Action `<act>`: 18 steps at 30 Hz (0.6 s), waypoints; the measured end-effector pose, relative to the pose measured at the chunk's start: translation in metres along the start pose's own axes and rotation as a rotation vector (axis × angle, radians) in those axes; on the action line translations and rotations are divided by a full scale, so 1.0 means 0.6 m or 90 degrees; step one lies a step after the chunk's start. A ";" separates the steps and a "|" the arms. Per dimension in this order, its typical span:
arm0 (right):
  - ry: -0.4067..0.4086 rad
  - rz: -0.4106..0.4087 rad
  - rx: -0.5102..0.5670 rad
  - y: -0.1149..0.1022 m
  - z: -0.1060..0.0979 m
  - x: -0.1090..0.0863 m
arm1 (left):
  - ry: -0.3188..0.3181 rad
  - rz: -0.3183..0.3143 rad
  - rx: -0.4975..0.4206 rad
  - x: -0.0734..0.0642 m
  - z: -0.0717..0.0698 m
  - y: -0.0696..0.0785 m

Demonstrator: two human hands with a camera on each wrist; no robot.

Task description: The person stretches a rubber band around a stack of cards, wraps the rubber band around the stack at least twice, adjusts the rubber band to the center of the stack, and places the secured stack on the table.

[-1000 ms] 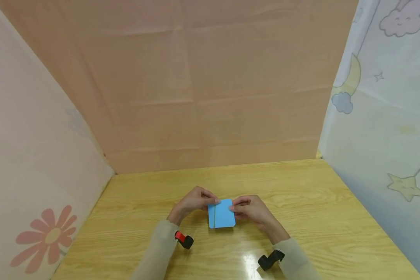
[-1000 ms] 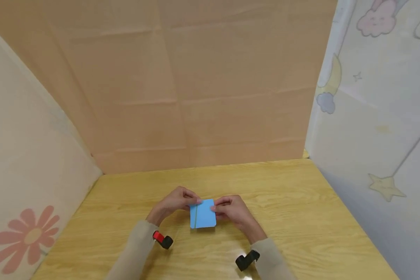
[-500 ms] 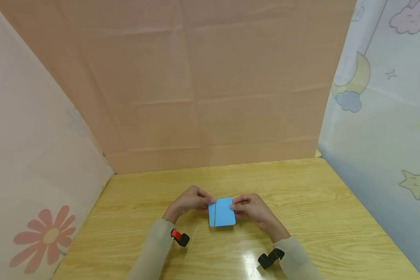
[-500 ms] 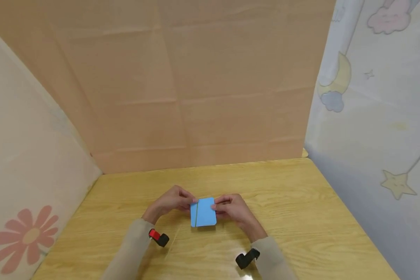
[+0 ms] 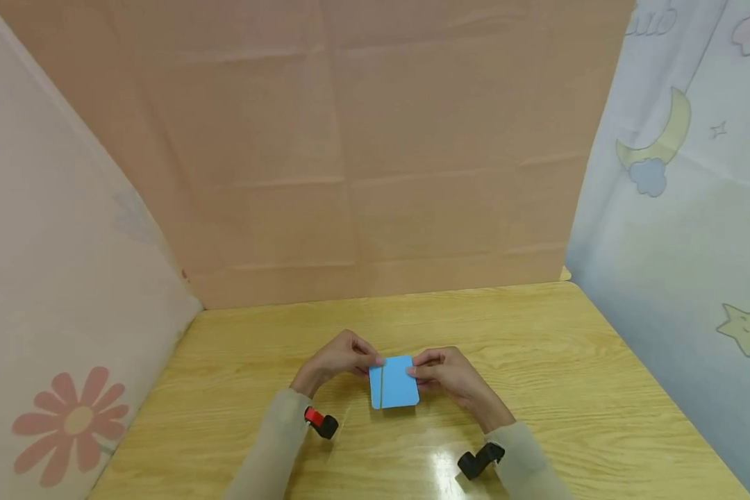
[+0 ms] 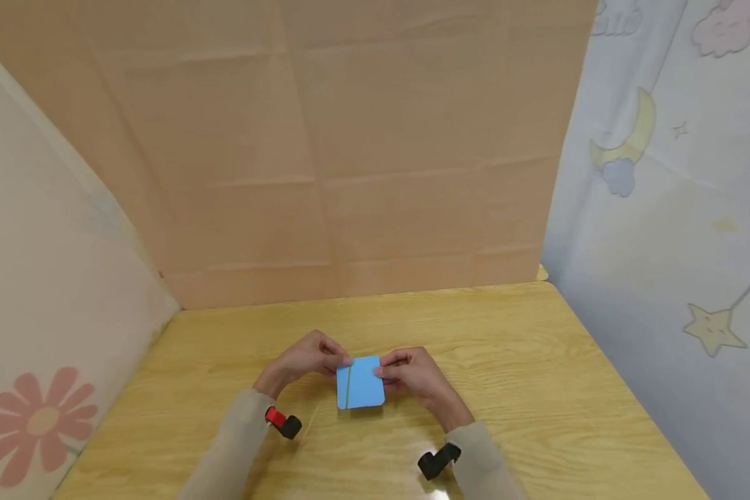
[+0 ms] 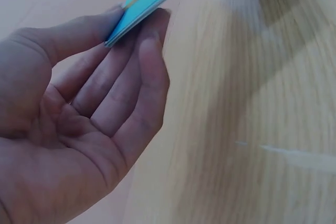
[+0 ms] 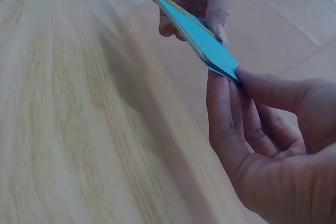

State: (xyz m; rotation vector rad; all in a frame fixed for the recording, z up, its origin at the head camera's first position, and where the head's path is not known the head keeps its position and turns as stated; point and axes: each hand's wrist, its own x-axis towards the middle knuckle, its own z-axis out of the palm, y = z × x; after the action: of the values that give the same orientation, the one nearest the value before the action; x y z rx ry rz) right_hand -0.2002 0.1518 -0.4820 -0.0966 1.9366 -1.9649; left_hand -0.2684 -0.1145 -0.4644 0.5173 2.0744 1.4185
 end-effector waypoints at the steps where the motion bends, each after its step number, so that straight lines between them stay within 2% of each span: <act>1: -0.002 0.001 0.001 -0.001 0.001 0.000 | -0.005 0.002 0.006 0.000 -0.002 0.002; 9: -0.018 0.006 0.010 -0.002 0.009 0.000 | -0.046 0.005 0.064 0.004 -0.013 0.018; 18: -0.025 -0.001 -0.006 -0.002 0.009 -0.003 | -0.065 0.010 0.054 0.008 -0.002 0.029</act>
State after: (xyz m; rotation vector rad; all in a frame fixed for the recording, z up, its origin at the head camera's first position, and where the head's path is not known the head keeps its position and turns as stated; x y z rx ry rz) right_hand -0.1974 0.1472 -0.4802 -0.1377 1.9212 -1.9414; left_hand -0.2729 -0.1065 -0.4489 0.6275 2.0596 1.2900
